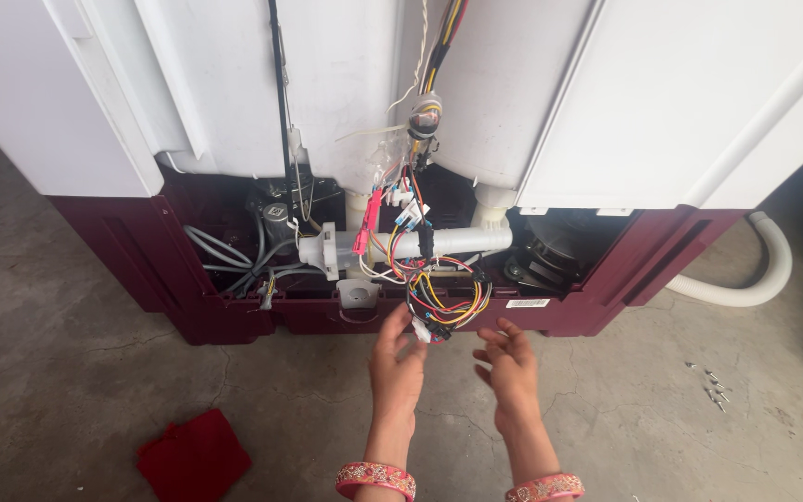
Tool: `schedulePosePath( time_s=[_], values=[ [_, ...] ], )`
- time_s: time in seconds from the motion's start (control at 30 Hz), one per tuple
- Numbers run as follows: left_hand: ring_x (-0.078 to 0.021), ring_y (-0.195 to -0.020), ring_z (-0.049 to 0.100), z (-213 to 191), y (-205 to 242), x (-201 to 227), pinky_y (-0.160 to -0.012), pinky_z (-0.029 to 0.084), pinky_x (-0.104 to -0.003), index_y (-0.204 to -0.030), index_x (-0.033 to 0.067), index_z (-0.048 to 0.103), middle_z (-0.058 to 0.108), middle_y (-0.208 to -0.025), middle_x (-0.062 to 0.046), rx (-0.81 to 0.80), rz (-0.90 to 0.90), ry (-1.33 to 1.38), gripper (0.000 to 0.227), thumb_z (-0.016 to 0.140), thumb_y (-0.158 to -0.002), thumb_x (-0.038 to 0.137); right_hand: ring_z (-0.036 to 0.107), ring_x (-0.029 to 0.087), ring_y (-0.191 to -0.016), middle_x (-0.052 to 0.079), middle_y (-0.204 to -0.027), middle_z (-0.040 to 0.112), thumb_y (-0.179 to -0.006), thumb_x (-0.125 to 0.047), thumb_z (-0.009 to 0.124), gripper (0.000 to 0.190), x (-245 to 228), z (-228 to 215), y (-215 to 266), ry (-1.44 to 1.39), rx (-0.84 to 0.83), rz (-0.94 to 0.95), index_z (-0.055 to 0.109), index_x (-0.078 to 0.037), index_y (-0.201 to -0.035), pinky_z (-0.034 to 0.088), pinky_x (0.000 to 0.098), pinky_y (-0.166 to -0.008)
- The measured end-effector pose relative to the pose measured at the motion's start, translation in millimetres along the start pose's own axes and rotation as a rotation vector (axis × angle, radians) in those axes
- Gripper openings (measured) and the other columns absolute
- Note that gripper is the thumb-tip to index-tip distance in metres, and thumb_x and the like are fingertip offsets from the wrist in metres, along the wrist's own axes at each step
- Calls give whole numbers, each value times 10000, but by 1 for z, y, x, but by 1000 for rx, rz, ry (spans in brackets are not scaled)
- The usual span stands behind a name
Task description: The person manipulates a bundle of wires and plastic connectors at the back of a washing machine. They repeatedly disconnect and reconnect pink and white connectors, organizing the wires by hand.
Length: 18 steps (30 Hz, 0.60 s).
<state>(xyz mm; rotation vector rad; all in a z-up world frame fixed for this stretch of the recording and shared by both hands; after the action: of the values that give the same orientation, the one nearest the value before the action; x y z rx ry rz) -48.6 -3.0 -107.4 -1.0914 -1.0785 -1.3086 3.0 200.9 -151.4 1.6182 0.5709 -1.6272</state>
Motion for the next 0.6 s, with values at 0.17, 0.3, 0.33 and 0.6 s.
schedulePosePath(
  time_s=[0.17, 0.3, 0.33, 0.6],
  values=[
    [-147, -1065, 664, 27, 23, -4, -947, 508, -310, -1541, 324, 392, 722, -1079, -35, -287, -200, 126, 785, 626, -866, -2, 496, 182, -1220, 19, -1335, 558, -987, -476, 487, 500, 0, 32, 18, -354, -214, 305, 515, -190, -1397, 430, 523, -1015],
    [-104, -1046, 662, 31, 30, 3, -914, 520, -284, -1537, 300, 462, 712, -1066, -22, -329, -98, -70, 807, 595, -824, -51, 511, 201, -1139, 32, -1219, 579, -1003, -604, 401, 596, -15, 45, 30, -519, -356, 349, 593, -141, -1325, 407, 586, -1007],
    [-112, -1043, 662, 31, 31, 4, -917, 519, -299, -1519, 275, 496, 714, -1078, -19, -331, -105, 6, 763, 603, -828, -30, 527, 213, -1132, 41, -1208, 577, -1002, -583, 418, 546, -19, 45, 30, -548, -357, 352, 597, -154, -1290, 411, 584, -1006],
    [-154, -1102, 628, 20, 25, 21, -931, 483, -371, -1416, 183, 561, 689, -1169, -42, -193, -245, 303, 604, 690, -827, 218, 544, 189, -1108, 36, -1137, 605, -1023, -450, 474, 341, -27, 40, 29, -597, -256, 344, 629, -194, -1188, 427, 540, -1031]
  ],
)
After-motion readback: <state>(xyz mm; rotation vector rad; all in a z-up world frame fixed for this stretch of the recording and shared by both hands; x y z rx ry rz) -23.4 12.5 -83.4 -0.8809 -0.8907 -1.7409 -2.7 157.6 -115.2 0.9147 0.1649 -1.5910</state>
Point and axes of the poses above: each hand's wrist, its own y-axis away from the middle knuckle, its own z-axis out of the palm, x = y × z, the point moved 8 cm from there along -y, towards the middle knuckle
